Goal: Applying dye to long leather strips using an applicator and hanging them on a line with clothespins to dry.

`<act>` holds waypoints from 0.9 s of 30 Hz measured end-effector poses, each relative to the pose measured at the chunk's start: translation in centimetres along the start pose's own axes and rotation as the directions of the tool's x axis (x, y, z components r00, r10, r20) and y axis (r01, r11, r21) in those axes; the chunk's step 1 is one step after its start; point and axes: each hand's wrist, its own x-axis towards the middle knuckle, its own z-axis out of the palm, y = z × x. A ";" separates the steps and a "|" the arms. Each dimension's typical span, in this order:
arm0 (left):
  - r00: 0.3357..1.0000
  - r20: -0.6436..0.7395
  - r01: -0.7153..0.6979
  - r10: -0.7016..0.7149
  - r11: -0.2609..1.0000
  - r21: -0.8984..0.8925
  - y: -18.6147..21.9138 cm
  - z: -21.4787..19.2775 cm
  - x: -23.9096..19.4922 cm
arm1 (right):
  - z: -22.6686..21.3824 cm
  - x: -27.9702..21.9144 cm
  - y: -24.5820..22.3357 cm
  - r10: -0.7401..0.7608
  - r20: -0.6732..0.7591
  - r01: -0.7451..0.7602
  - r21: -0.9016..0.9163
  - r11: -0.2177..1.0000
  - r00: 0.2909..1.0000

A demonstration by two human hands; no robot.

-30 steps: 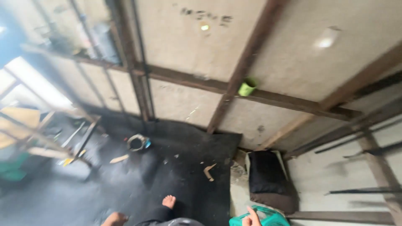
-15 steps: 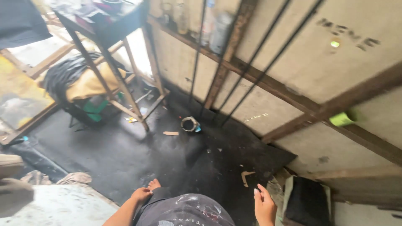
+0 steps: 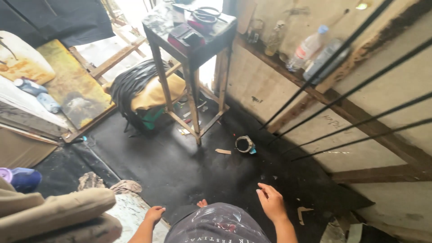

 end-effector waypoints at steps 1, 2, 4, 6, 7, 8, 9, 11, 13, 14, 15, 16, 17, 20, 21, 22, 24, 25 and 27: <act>1.000 -0.003 0.008 -0.008 1.000 0.001 0.3 -0.5 0.0 | 0.3 0.8 -0.7 0.001 0.008 -0.001 0.004 1.000 1.000; 1.000 -0.009 0.029 -0.029 0.999 -0.044 0.6 -1.0 0.0 | 0.5 1.6 -1.4 0.025 0.053 -0.025 -0.010 1.000 0.998; 0.998 -0.011 0.057 -0.058 0.994 -0.094 1.2 -1.2 -0.3 | 0.7 3.2 -3.0 0.049 0.107 -0.046 -0.029 0.999 0.993; 0.994 -0.016 0.094 -0.105 0.940 -0.329 2.0 -1.1 -0.9 | 0.8 5.3 -4.8 0.117 0.209 -0.100 -0.092 0.991 0.971; 0.994 -0.018 0.099 -0.111 0.936 -0.339 1.6 -0.4 -0.3 | 0.9 6.3 -5.9 0.109 0.217 -0.090 -0.094 0.991 0.970; 0.996 -0.014 0.085 -0.093 0.955 -0.283 1.2 0.4 0.3 | 1.1 7.4 -6.9 0.111 0.248 -0.090 -0.094 0.992 0.962; 0.997 -0.009 0.072 -0.076 0.971 -0.230 0.9 1.2 0.9 | 1.2 8.6 -8.0 0.110 0.280 -0.087 -0.094 0.992 0.954; 0.996 0.034 0.087 -0.082 0.984 -0.156 0.6 1.7 1.4 | 2.2 11.3 -9.2 0.082 0.298 -0.059 -0.086 0.995 0.951; 0.992 0.077 0.102 -0.096 0.991 -0.082 0.5 1.8 1.9 | 3.3 14.2 -10.4 0.053 0.321 -0.030 -0.075 0.997 0.946; 0.987 0.099 0.131 -0.126 0.990 -0.043 0.7 1.6 2.2 | 3.8 15.7 -11.1 0.037 0.340 -0.014 -0.070 0.997 0.940; 0.979 0.124 0.164 -0.163 0.986 -0.001 0.5 1.4 2.0 | 4.2 16.9 -11.8 0.025 0.364 -0.002 -0.065 0.998 0.931; 0.976 0.123 0.181 -0.178 0.983 -0.016 0.7 0.9 2.1 | 4.7 18.4 -12.1 0.017 0.382 0.010 -0.067 0.998 0.924; 0.976 0.089 0.203 -0.201 0.979 -0.013 1.2 0.4 2.4 | 5.3 20.1 -12.5 -0.012 0.401 0.045 -0.072 0.996 0.916; 0.978 0.005 0.209 -0.210 0.971 -0.115 3.4 -1.7 4.1 | 6.9 25.6 -14.0 -0.104 0.449 0.150 -0.068 0.986 0.888; 0.981 -0.047 0.174 -0.186 0.965 -0.197 4.0 -2.3 4.7 | 7.4 27.2 -14.4 -0.154 0.460 0.204 -0.059 0.977 0.874; 0.978 -0.045 0.190 -0.204 0.959 -0.211 5.5 -3.1 5.6 | 8.1 29.4 -14.7 -0.161 0.478 0.214 -0.059 0.975 0.864; 0.978 -0.113 0.134 -0.173 0.948 -0.290 7.7 -5.0 6.8 | 9.3 32.6 -15.2 -0.334 0.422 0.372 -0.008 0.928 0.843; 0.977 -0.107 0.147 -0.185 0.945 -0.291 9.5 -6.2 6.7 | 9.3 33.6 -16.1 -0.329 0.434 0.369 -0.008 0.929 0.839; 0.978 -0.022 0.178 -0.205 0.895 -0.408 13.2 -9.0 6.5 | 9.1 35.3 -17.9 -0.298 0.452 0.358 -0.052 0.932 0.841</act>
